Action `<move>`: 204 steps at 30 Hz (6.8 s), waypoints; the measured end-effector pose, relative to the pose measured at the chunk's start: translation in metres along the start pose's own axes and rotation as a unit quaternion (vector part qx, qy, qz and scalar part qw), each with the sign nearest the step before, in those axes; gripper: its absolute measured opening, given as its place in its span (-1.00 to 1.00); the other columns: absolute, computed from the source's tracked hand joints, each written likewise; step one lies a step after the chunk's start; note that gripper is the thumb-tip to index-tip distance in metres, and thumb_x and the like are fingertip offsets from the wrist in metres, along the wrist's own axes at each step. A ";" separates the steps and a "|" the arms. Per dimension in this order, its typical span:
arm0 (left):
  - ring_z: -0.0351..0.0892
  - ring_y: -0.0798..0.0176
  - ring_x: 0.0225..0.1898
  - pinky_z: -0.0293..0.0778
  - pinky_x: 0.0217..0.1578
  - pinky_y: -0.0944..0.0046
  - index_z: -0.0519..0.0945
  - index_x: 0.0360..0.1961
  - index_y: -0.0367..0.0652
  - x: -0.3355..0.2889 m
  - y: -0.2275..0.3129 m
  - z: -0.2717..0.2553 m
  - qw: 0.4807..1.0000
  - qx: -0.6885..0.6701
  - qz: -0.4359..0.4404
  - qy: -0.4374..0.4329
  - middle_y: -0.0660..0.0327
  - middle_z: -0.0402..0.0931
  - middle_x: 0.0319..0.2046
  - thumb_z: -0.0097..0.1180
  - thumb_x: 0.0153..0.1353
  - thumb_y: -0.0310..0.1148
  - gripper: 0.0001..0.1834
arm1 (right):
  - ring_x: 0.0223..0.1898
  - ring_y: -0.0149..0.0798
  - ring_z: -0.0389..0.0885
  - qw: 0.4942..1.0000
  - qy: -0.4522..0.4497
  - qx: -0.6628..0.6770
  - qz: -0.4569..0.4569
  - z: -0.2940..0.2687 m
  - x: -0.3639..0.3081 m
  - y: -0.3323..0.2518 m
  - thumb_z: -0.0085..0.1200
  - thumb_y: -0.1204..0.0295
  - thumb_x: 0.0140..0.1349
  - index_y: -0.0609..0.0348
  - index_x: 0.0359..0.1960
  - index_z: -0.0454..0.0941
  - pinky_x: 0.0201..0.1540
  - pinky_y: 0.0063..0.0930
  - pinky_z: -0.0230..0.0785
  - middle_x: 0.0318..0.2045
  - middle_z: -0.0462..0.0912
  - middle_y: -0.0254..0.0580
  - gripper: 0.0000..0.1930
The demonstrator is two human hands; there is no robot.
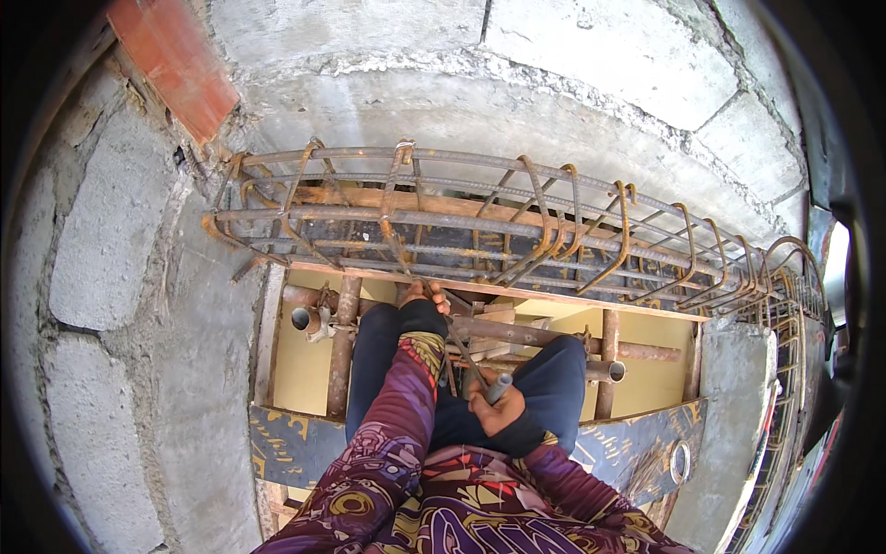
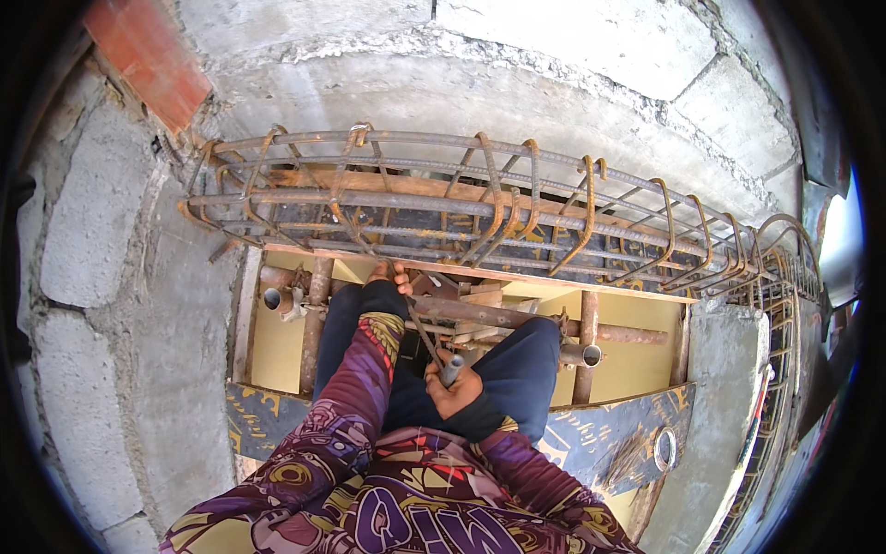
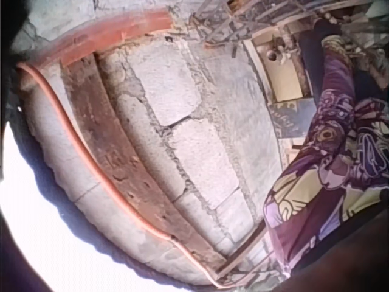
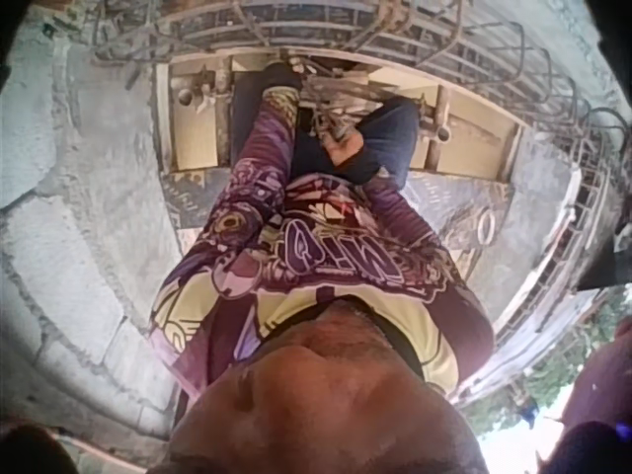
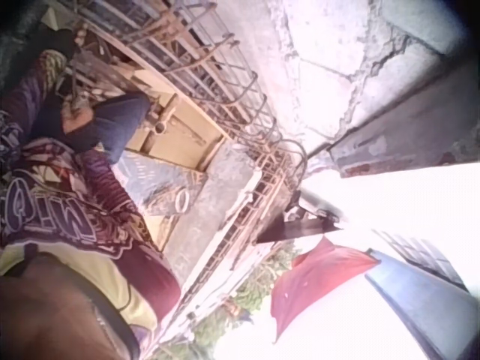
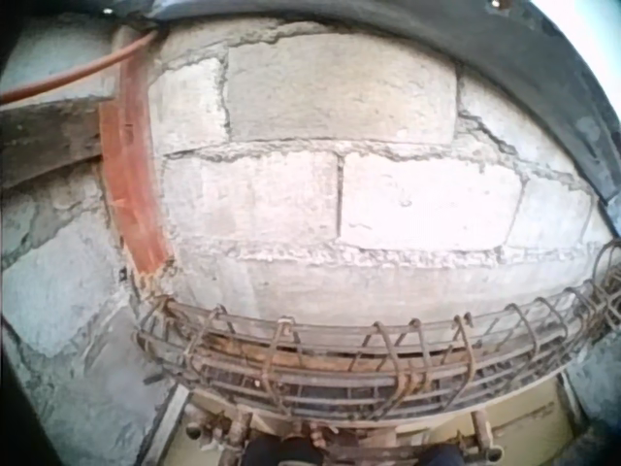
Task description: The person sits on a wooden platform and uses a hammer to tap and adjust a cylindrical rebar cage. They repeatedly strike the cage to align the bars and occasionally reposition the cage with their hands.
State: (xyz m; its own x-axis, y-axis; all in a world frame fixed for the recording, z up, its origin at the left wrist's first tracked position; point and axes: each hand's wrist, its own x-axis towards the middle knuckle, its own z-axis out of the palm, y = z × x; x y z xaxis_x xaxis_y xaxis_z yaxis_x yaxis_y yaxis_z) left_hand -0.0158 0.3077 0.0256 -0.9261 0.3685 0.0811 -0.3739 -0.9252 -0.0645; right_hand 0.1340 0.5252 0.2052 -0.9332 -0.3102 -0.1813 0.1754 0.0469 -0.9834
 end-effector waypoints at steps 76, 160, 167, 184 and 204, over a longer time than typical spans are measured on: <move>0.42 0.36 -0.63 0.37 -0.63 0.33 0.58 -0.09 -0.20 -0.018 0.058 0.080 0.740 0.453 0.228 0.441 0.22 0.50 -0.52 0.24 0.19 -0.45 -0.75 | -0.58 -0.35 0.63 0.968 -0.077 -0.235 0.034 -0.013 0.043 -0.088 0.08 0.42 0.19 0.31 0.02 0.54 -0.45 -0.47 0.49 -0.66 0.60 -0.11 -0.63; 0.48 -0.03 -0.11 0.43 -0.11 0.10 0.52 -0.25 -0.34 -0.010 -0.061 0.215 0.309 0.874 0.356 0.115 -0.04 0.45 -0.15 0.28 0.06 -0.41 -0.72 | 0.15 0.18 0.44 0.574 0.486 -0.439 0.491 -0.305 -0.141 0.071 0.02 -0.12 0.15 0.27 0.33 0.12 0.15 -0.06 0.32 0.14 0.38 0.30 -0.13; 0.51 -0.19 -0.11 0.45 -0.10 -0.01 0.39 0.15 -0.41 0.096 -0.094 0.319 0.153 0.957 0.241 0.044 -0.18 0.48 -0.13 0.24 0.09 0.08 -0.19 | 0.20 0.18 0.37 0.604 0.444 -0.433 0.500 -0.309 -0.146 0.060 0.07 -0.28 0.03 0.16 0.32 0.21 0.26 -0.03 0.18 0.17 0.41 0.21 -0.05; 0.63 -0.19 -0.19 0.59 -0.25 0.04 0.39 0.18 -0.45 0.126 -0.092 0.299 0.134 0.977 0.159 0.043 -0.26 0.54 -0.11 0.14 0.13 -0.04 -0.26 | 0.06 0.10 0.43 0.587 0.624 -0.487 0.171 -0.290 -0.122 0.031 0.23 -0.02 0.07 0.19 0.07 0.49 0.10 -0.04 0.30 0.01 0.46 0.12 -0.36; 0.61 -0.17 -0.13 0.52 -0.11 0.05 0.44 0.14 -0.37 0.130 -0.069 0.316 0.292 0.952 0.058 0.066 -0.21 0.58 -0.14 0.15 0.13 -0.06 -0.33 | -0.24 -0.15 0.57 0.755 0.099 -0.575 -0.301 -0.128 0.158 -0.176 0.32 0.16 -0.03 -0.05 0.05 0.56 -0.01 -0.18 0.24 -0.33 0.58 -0.26 -0.46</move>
State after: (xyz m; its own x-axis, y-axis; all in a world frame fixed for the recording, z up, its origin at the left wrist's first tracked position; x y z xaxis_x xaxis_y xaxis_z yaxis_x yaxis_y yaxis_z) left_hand -0.0940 0.3909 0.3549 -0.9680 0.2080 0.1404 0.2497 0.7421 0.6220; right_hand -0.0849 0.5893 0.3481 -0.7842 -0.4608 0.4155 -0.5801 0.7822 -0.2273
